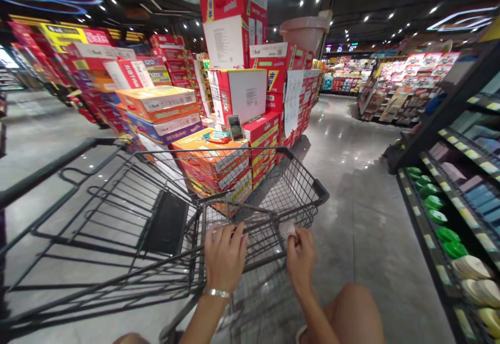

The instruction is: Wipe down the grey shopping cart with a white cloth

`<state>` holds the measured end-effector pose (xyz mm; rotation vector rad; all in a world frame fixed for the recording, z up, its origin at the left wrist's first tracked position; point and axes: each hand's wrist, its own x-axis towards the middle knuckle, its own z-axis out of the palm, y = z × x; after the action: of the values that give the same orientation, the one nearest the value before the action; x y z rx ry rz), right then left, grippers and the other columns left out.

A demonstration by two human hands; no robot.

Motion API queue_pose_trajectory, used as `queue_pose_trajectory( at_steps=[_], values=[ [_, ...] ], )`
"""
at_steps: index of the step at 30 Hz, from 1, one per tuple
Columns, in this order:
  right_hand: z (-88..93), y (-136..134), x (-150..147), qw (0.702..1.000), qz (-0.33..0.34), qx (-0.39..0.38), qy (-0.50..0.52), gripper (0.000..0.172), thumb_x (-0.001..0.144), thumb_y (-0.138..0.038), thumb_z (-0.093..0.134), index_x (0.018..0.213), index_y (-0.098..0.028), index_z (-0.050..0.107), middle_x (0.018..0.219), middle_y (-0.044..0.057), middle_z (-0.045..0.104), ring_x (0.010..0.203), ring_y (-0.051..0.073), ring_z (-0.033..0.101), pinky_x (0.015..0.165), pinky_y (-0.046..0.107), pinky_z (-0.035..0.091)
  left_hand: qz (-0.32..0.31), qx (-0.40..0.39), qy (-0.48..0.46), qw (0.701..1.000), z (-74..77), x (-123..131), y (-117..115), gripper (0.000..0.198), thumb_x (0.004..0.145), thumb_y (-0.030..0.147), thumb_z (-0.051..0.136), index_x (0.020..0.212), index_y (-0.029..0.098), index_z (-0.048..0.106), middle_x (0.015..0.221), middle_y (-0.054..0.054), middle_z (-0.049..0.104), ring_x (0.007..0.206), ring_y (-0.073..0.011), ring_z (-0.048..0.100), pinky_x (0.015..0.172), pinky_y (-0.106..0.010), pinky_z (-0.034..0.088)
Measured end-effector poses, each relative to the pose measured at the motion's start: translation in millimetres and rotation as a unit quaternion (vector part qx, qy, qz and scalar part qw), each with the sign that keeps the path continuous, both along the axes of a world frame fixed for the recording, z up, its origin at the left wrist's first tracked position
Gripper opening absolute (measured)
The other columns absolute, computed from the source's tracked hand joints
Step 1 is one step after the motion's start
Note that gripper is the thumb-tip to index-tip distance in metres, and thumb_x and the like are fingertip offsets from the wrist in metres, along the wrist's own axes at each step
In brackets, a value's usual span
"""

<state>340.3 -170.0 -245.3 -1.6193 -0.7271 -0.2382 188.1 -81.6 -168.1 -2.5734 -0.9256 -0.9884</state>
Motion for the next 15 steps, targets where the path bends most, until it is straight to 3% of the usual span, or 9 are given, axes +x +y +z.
queue_pose_trajectory(
  at_steps=[4, 8, 15],
  values=[
    [17.1, 12.1, -30.0, 0.996, 0.054, 0.035, -0.054, 0.024, 0.084, -0.013, 0.047, 0.102, -0.018, 0.062, 0.093, 0.008, 0.056, 0.083, 0.018, 0.056, 0.066, 0.029, 0.047, 0.058, 0.058, -0.003, 0.997, 3.1, -55.4, 11.3, 0.019, 0.086, 0.028, 0.053, 0.095, 0.018, 0.067, 0.081, -0.006, 0.068, 0.08, -0.0218, 0.058, 0.095, -0.049, 0.032],
    [15.1, 23.8, -52.1, 0.992, 0.093, 0.038, -0.08, 0.025, 0.082, -0.008, 0.046, 0.102, -0.018, 0.059, 0.094, 0.008, 0.055, 0.09, 0.018, 0.055, 0.073, 0.032, 0.047, 0.084, 0.105, -0.013, 0.991, 6.4, -94.3, 18.3, 0.023, 0.085, 0.035, 0.055, 0.094, 0.018, 0.067, 0.077, -0.005, 0.068, 0.077, -0.0218, 0.058, 0.096, -0.051, 0.028],
    [2.5, 31.0, -63.8, 0.993, 0.097, 0.016, -0.06, 0.024, 0.081, -0.007, 0.045, 0.099, -0.018, 0.057, 0.094, 0.008, 0.052, 0.087, 0.018, 0.054, 0.07, 0.031, 0.046, 0.069, 0.081, -0.049, 0.993, -0.5, -103.4, 23.4, 0.015, 0.085, 0.031, 0.058, 0.089, 0.021, 0.069, 0.067, 0.0, 0.065, 0.065, -0.0158, 0.053, 0.076, -0.035, 0.032]
  ],
)
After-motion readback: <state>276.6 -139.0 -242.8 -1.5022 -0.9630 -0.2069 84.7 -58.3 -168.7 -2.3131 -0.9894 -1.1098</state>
